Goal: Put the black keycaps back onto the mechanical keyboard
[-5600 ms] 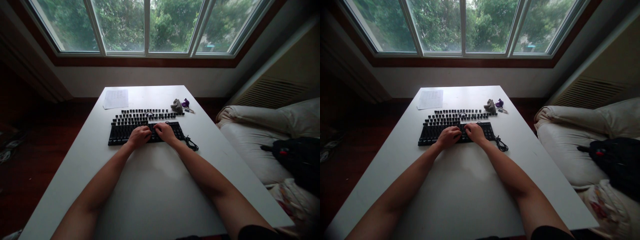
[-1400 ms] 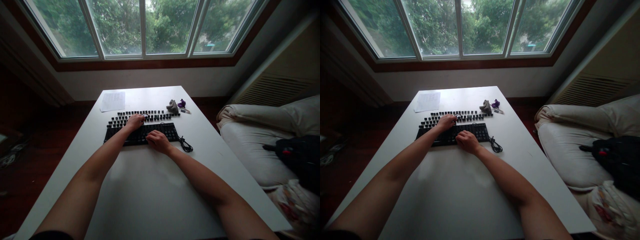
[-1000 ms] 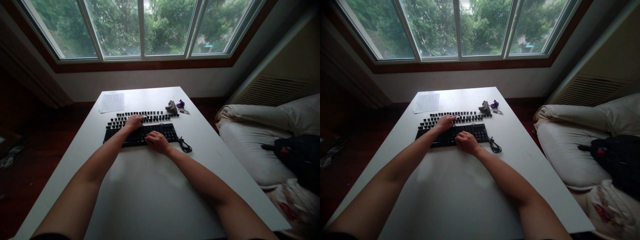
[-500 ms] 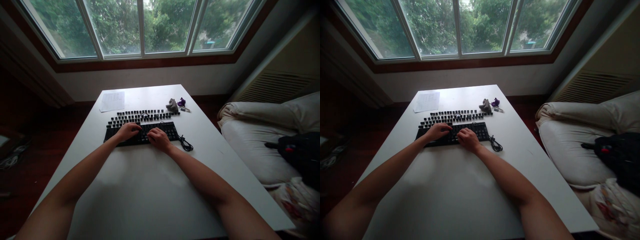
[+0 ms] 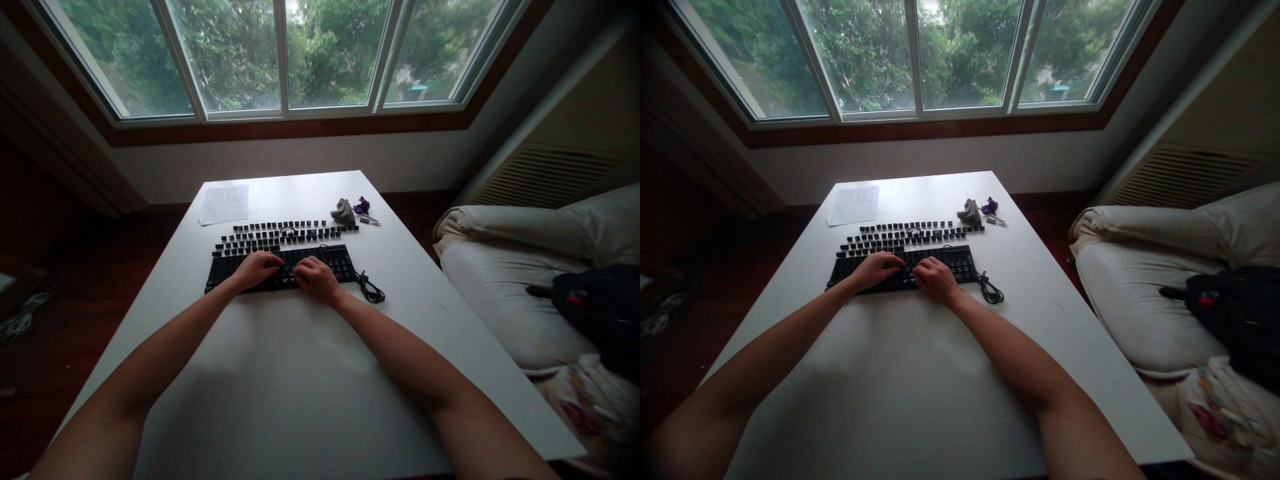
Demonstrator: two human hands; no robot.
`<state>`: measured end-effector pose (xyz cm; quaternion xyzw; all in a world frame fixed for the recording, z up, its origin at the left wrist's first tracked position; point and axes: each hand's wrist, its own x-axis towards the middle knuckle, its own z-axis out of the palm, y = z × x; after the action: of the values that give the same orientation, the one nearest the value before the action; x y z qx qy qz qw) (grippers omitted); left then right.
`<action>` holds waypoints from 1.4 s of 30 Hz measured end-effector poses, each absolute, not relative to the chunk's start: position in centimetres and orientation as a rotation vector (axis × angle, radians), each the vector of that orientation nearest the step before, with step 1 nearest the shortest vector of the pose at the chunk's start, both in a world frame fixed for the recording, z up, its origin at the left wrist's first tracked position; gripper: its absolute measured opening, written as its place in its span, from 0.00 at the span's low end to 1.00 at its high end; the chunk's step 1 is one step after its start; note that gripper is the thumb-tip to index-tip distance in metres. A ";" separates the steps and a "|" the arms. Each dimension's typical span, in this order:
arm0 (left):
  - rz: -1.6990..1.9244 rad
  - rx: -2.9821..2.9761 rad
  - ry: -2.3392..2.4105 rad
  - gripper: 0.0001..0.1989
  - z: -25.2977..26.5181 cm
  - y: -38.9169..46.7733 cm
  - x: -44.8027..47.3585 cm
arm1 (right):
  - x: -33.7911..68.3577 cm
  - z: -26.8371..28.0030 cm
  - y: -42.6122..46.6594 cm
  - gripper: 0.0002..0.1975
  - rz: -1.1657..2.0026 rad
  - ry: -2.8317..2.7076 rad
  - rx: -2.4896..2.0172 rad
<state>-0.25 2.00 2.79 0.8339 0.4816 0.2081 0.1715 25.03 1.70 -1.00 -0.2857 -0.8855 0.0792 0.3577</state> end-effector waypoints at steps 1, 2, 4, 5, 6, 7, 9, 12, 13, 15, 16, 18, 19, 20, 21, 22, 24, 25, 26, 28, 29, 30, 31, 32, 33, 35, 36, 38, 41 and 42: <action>0.594 2.384 1.383 0.10 2.7 1.9 -0.1 | 25.0 -1.0 1.7 0.06 0.205 -2.286 -0.736; 0.597 2.404 1.399 0.09 2.6 1.8 -0.1 | 25.0 -1.0 1.7 0.06 0.205 -2.287 -0.734; 0.600 2.441 1.421 0.08 2.5 1.7 0.1 | 25.0 -1.0 1.7 0.06 0.202 -2.286 -0.730; 0.602 2.453 1.425 0.08 2.4 1.7 0.2 | 25.0 -1.1 1.7 0.06 0.201 -2.286 -0.727; 0.608 2.461 1.426 0.07 2.3 1.7 0.3 | 25.1 -1.1 1.8 0.06 0.200 -2.287 -0.725; 0.614 2.465 1.425 0.07 2.3 1.6 0.3 | 25.1 -1.1 1.8 0.06 0.199 -2.287 -0.723; 0.628 2.476 1.420 0.07 2.2 1.5 0.4 | 25.1 -1.2 1.8 0.06 0.194 -2.283 -0.722; 0.626 2.515 1.405 0.07 2.1 1.2 0.5 | 25.0 -1.3 1.8 0.05 0.188 -2.283 -0.724; 0.621 2.525 1.403 0.08 2.1 1.0 0.5 | 25.0 -1.3 1.8 0.05 0.188 -2.285 -0.725; 0.617 2.522 1.411 0.08 2.2 0.9 0.6 | 25.0 -1.4 1.9 0.05 0.187 -2.288 -0.728; 0.618 2.513 1.418 0.08 2.2 0.8 0.7 | 25.0 -1.4 1.9 0.05 0.186 -2.288 -0.728; 0.617 2.501 1.433 0.08 2.3 0.7 0.8 | 25.0 -1.4 1.9 0.06 0.186 -2.289 -0.726; 0.612 2.507 1.444 0.07 2.3 0.6 0.9 | 25.1 -1.3 1.9 0.06 0.186 -2.288 -0.724; 0.603 2.520 1.458 0.07 2.2 0.5 1.0 | 25.1 -1.3 1.9 0.06 0.188 -2.288 -0.723; 0.592 2.538 1.478 0.08 2.2 0.3 1.1 | 25.1 -1.3 1.9 0.06 0.191 -2.286 -0.723; 0.581 2.557 1.503 0.08 2.1 0.0 1.2 | 25.1 -1.3 1.8 0.06 0.194 -2.287 -0.723; 0.559 2.596 1.555 0.11 1.8 -0.8 1.4 | 25.1 -1.3 1.8 0.06 0.198 -2.291 -0.726; 0.552 2.618 1.579 0.13 1.7 -1.3 1.5 | 25.1 -1.3 1.9 0.06 0.200 -2.294 -0.728; 0.543 2.642 1.596 0.15 1.6 -1.8 1.6 | 25.1 -1.3 1.9 0.06 0.201 -2.298 -0.729; 0.531 2.680 1.611 0.19 1.3 -2.8 1.7 | 25.1 -1.3 1.9 0.06 0.203 -2.305 -0.730; 0.526 2.696 1.613 0.21 1.1 -3.3 1.7 | 25.1 -1.3 1.9 0.06 0.205 -2.307 -0.729; 0.522 2.713 1.609 0.23 1.0 -3.7 1.7 | 25.0 -1.3 2.0 0.06 0.205 -2.310 -0.727; 0.519 2.731 1.603 0.26 0.9 -4.0 1.7 | 25.0 -1.4 2.0 0.06 0.205 -2.310 -0.726; 0.514 2.746 1.597 0.29 0.8 -4.3 1.7 | 25.0 -1.4 2.0 0.06 0.204 -2.308 -0.725; 0.508 2.757 1.594 0.31 0.7 -4.5 1.8 | 25.0 -1.4 2.0 0.06 0.204 -2.306 -0.726; 0.492 2.761 1.608 0.32 0.5 -4.8 1.8 | 25.0 -1.4 2.0 0.06 0.204 -2.307 -0.728; 0.484 2.755 1.623 0.32 0.4 -4.8 1.9 | 24.9 -1.4 2.0 0.06 0.204 -2.309 -0.731; 0.471 2.742 1.648 0.31 0.3 -4.8 2.0 | 24.9 -1.4 2.0 0.06 0.205 -2.311 -0.737; 0.467 2.723 1.653 0.30 0.2 -4.7 2.0 | 25.0 -1.4 1.9 0.06 0.205 -2.304 -0.741; 0.466 2.719 1.652 0.30 0.1 -4.7 2.0 | 25.0 -1.4 1.9 0.06 0.205 -2.303 -0.740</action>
<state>1.97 -4.66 0.10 0.8451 0.5133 0.1449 -0.0370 24.98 1.87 -1.39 -0.2857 -0.8889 0.0789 0.3494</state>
